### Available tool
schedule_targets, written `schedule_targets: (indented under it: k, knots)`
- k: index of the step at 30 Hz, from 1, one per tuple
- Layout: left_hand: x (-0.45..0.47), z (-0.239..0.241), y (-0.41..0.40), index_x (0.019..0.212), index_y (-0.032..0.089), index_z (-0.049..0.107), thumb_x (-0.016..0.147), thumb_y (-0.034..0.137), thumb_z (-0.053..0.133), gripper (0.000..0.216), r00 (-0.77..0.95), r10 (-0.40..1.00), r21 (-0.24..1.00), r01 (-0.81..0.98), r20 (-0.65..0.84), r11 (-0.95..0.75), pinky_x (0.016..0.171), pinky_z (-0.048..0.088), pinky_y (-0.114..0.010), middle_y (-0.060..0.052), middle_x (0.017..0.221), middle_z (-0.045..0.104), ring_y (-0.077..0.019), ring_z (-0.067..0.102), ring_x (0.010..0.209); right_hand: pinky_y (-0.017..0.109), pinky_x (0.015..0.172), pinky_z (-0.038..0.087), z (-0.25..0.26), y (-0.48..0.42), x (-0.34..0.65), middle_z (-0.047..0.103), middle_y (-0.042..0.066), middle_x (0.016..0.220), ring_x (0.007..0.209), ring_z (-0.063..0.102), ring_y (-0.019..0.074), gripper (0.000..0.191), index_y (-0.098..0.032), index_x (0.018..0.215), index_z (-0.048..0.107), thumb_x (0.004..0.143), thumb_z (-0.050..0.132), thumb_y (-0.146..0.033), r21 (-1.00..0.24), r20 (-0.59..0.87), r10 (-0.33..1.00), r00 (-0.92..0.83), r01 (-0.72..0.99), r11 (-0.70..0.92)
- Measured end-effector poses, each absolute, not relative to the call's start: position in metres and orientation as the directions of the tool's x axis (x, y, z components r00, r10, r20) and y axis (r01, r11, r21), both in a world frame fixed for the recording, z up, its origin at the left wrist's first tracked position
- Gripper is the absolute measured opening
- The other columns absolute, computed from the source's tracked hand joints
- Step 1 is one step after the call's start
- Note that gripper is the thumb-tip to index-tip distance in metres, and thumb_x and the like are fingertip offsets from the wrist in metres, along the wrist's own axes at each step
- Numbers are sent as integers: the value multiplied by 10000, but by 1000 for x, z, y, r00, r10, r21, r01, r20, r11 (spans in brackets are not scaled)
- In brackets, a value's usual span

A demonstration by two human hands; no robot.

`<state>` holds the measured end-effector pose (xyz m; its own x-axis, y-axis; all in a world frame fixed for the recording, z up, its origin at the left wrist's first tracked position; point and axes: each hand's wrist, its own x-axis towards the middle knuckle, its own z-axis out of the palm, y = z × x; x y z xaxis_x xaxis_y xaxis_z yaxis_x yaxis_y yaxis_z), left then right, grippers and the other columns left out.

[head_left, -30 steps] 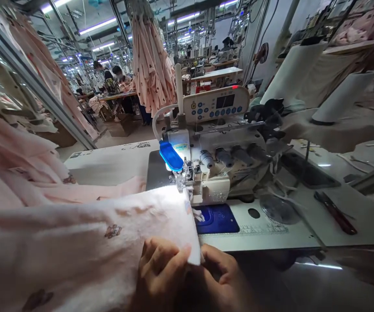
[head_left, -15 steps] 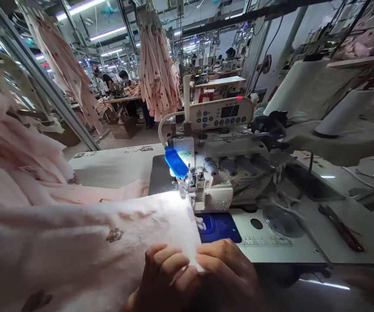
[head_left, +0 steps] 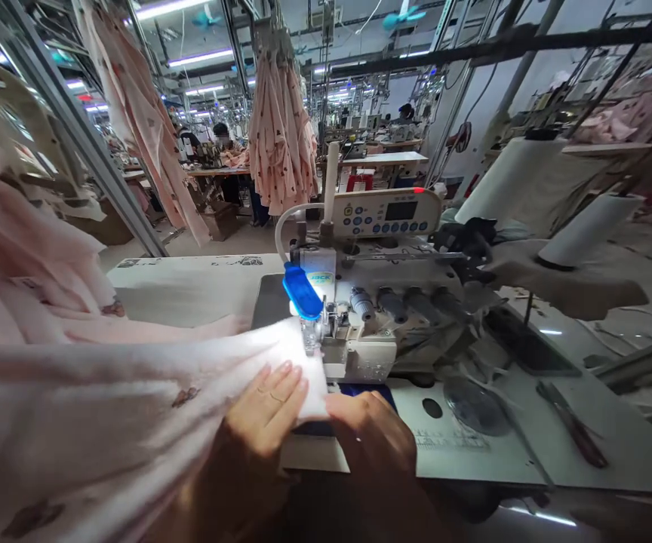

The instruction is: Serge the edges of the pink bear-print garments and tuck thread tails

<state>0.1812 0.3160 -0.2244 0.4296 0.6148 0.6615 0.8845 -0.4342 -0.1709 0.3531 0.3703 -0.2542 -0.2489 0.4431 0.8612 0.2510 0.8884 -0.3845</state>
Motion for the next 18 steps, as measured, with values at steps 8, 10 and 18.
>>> schedule_targets:
  k: [8,10,18]
  knots:
    - [166,-213,339,1279,108,507,822,-14,299,517,388,730,-128,913,562,-387,983,495,-428,-108,1327,543,-210,507,1236,288,669,418,-247,398,346,672,21,898,713,567,149,145,-189,1005,561,992,425,-140,-357,842,446,-305,304,883]
    - [164,-213,349,1252,104,525,825,-3,308,490,370,750,-124,923,548,-364,970,502,-432,-111,1298,567,-219,535,1206,276,736,450,-245,406,342,649,46,938,803,589,156,149,-172,996,579,975,444,-110,-354,854,435,-287,293,888]
    - [160,-189,389,1211,162,552,834,153,510,380,329,913,-109,944,241,-311,1056,427,-407,-100,1276,563,-251,495,1223,363,814,483,-287,428,348,649,54,940,906,631,243,185,-256,1024,642,961,469,-243,-179,901,303,-309,371,911]
